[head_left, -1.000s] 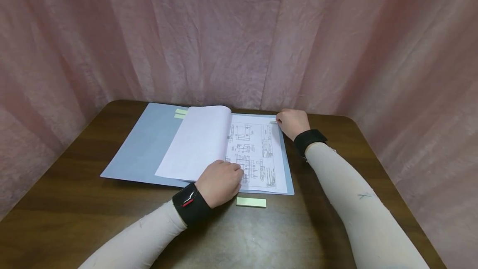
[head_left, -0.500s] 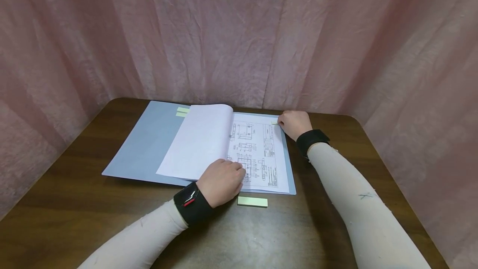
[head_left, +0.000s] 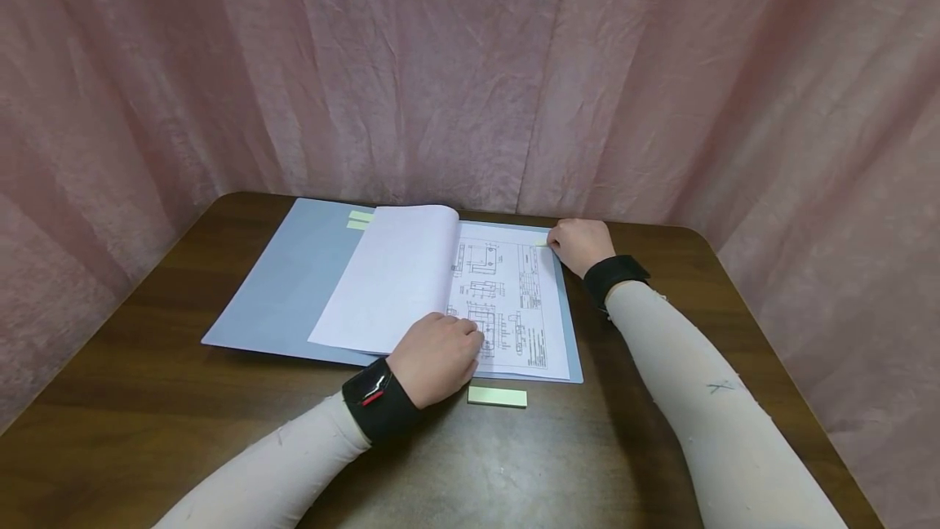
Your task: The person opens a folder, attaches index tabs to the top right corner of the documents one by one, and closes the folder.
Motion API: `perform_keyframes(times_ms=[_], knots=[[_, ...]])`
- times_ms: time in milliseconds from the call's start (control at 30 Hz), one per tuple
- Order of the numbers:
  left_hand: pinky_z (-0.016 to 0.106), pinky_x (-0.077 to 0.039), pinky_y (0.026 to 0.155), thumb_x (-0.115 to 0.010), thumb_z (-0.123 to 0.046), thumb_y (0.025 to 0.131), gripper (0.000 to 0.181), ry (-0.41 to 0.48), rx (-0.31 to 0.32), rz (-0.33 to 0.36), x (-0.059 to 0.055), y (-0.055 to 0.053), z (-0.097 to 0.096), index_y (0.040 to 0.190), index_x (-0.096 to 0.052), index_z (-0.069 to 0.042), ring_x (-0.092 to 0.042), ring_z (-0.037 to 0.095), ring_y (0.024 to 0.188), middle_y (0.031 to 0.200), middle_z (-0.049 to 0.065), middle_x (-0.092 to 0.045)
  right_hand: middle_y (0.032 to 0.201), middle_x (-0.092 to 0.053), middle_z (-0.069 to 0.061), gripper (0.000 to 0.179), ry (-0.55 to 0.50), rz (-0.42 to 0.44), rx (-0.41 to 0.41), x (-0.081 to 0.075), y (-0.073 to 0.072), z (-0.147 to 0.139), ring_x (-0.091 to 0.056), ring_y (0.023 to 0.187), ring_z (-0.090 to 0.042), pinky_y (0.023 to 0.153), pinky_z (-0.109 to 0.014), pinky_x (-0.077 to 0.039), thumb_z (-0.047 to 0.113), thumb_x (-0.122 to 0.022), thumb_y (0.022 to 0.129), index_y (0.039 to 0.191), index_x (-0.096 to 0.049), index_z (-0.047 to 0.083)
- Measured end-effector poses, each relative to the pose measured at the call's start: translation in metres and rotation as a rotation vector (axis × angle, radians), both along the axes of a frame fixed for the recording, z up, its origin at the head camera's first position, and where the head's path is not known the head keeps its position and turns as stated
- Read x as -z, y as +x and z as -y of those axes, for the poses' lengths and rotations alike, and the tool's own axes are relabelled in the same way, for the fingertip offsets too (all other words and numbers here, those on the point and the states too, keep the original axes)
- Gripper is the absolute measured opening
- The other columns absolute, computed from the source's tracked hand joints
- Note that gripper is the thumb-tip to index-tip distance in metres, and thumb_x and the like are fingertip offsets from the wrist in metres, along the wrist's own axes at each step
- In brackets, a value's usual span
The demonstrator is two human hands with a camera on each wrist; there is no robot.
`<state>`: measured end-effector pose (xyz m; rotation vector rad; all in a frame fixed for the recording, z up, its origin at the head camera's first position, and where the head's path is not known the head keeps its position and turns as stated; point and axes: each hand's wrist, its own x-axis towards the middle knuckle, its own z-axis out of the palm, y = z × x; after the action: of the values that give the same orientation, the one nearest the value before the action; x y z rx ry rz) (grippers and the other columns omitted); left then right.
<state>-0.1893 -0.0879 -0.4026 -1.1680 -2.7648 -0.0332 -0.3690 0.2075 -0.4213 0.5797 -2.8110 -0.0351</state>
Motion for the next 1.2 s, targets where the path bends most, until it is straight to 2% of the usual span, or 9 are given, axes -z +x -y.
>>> perform_keyframes(times_ms=[367, 633, 800, 933, 1100, 1200], knots=[[0.038, -0.057, 0.08, -0.085, -0.026, 0.097, 0.022, -0.006, -0.003, 0.0, 0.002, -0.001, -0.001, 0.111, -0.083, -0.008, -0.069, 0.022, 0.082, 0.099, 0.005, -0.079, 0.108, -0.081, -0.009, 0.014, -0.011, 0.017, -0.019, 0.002, 0.001, -0.006, -0.074, 0.093, -0.023, 0.082, -0.04, -0.06, 0.008, -0.08, 0.102, 0.113, -0.088, 0.011], [0.039, -0.056, 0.075, -0.085, -0.024, 0.096, 0.017, 0.013, 0.015, -0.02, 0.002, -0.002, 0.0, 0.102, -0.081, -0.008, -0.067, 0.021, 0.077, 0.092, 0.003, -0.075, 0.112, -0.08, -0.008, 0.015, -0.032, 0.059, 0.001, 0.003, 0.004, -0.006, -0.075, 0.096, -0.024, 0.086, -0.041, -0.06, 0.01, -0.08, 0.103, 0.115, -0.087, 0.01], [0.038, -0.056, 0.073, -0.084, -0.026, 0.097, 0.019, -0.03, 0.018, -0.026, -0.005, -0.003, -0.005, 0.103, -0.082, -0.008, -0.069, 0.022, 0.077, 0.092, 0.005, -0.076, 0.112, -0.081, -0.009, 0.015, -0.04, 0.084, 0.014, -0.001, 0.008, -0.007, -0.075, 0.098, -0.024, 0.088, -0.042, -0.06, 0.011, -0.079, 0.103, 0.116, -0.087, 0.009], [0.038, -0.059, 0.076, -0.082, -0.027, 0.099, 0.024, -0.075, 0.018, -0.013, -0.02, -0.011, -0.013, 0.112, -0.083, -0.007, -0.073, 0.023, 0.083, 0.101, 0.006, -0.08, 0.113, -0.081, -0.009, 0.016, -0.036, 0.1, 0.022, -0.004, 0.011, -0.009, -0.075, 0.098, -0.025, 0.088, -0.043, -0.061, 0.012, -0.079, 0.103, 0.117, -0.087, 0.01], [0.041, -0.061, 0.095, -0.078, -0.026, 0.103, 0.031, -0.084, -0.003, 0.02, -0.037, -0.029, -0.026, 0.127, -0.078, -0.005, -0.075, 0.026, 0.103, 0.119, 0.009, -0.078, 0.115, -0.081, -0.009, 0.017, -0.029, 0.112, 0.012, -0.003, 0.011, -0.01, -0.076, 0.1, -0.026, 0.089, -0.045, -0.061, 0.014, -0.079, 0.104, 0.118, -0.087, 0.01], [0.04, -0.056, 0.106, -0.076, -0.025, 0.106, 0.038, -0.106, -0.019, 0.055, -0.041, -0.043, -0.037, 0.136, -0.073, -0.003, -0.074, 0.026, 0.117, 0.129, 0.012, -0.076, 0.116, -0.081, -0.01, 0.018, -0.036, 0.122, 0.004, -0.002, 0.011, -0.011, -0.076, 0.102, -0.027, 0.09, -0.045, -0.061, 0.014, -0.078, 0.104, 0.119, -0.086, 0.009]])
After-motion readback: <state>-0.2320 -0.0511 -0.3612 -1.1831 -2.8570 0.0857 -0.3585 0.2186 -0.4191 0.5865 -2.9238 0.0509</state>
